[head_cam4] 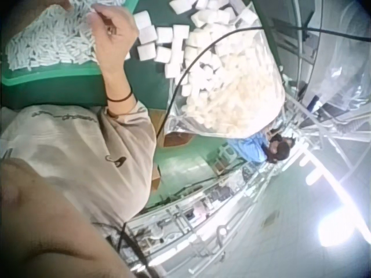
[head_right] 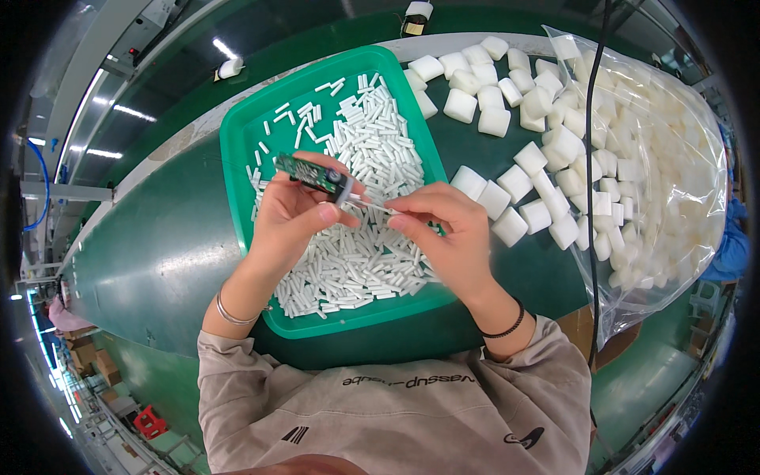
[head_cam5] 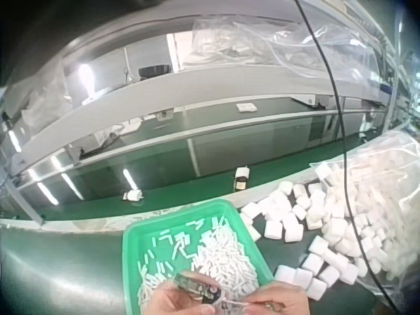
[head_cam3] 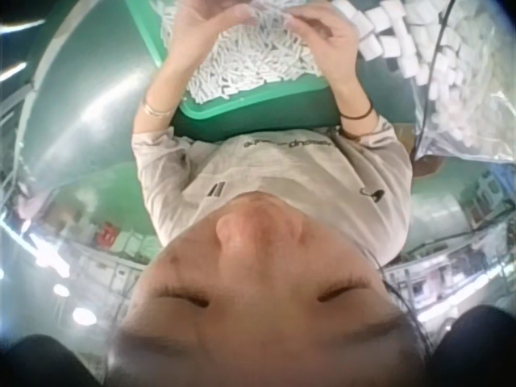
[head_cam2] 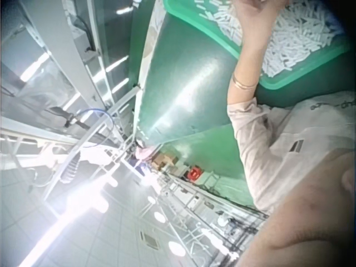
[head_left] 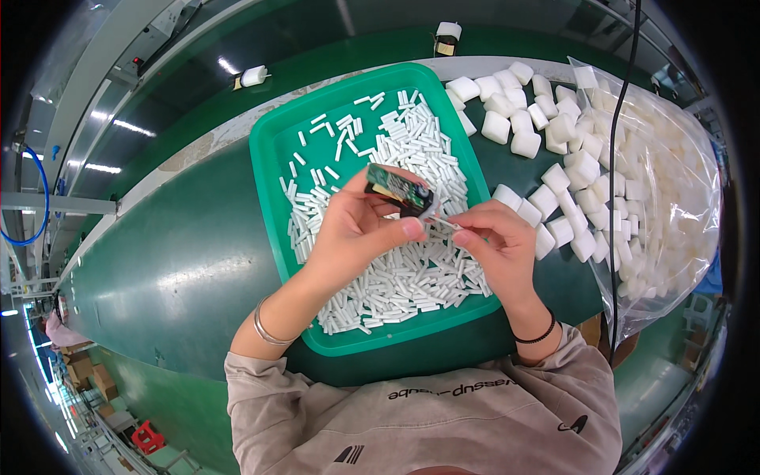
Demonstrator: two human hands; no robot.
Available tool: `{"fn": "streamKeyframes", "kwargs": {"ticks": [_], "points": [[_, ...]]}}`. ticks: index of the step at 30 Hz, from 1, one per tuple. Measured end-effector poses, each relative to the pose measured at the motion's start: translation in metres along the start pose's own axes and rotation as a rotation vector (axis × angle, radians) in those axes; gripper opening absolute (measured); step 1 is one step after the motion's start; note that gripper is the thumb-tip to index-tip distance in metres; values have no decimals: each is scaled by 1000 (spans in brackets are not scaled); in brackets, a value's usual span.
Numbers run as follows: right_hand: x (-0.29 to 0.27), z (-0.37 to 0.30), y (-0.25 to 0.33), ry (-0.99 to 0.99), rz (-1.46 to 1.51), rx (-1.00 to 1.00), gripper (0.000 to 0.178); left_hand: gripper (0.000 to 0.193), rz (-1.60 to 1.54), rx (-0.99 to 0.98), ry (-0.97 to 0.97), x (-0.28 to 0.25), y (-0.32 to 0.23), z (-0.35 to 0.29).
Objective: The person assembles electronic components by taking white cylindrical parts from a green tray and a plastic bag and inserting them into the circuit board modules, then placing the assembled units onto a conveyor belt.
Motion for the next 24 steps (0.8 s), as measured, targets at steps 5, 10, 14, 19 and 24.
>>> {"fn": "streamKeyframes", "kwargs": {"ticks": [5, 10, 14, 19, 24], "points": [[-3, -6, 17, -196, -421, -300, 18, 30, 588, 219, 145, 11, -8, 0], [2, -10, 23, -163, -439, -387, 18, 36, 426, 141, 61, 7, -3, -5], [8, -13, 31, -118, -602, -542, 21, 40, 386, 94, 78, 6, 0, -5], [7, -3, 39, -36, -760, -641, 24, 45, 347, 13, 20, 4, 4, -3], [-36, 49, 50, -306, -1207, -482, 30, 37, 103, -43, -129, -10, 4, -1]]}}
Point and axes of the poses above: each hand's wrist, its own z-axis towards the middle knuckle, its own x-axis out of the palm, y = z × x, the point moved 5 cm from there along z, towards the middle knuckle, and after that the axes turned 5 degrees about x, right-handed, at the moved point
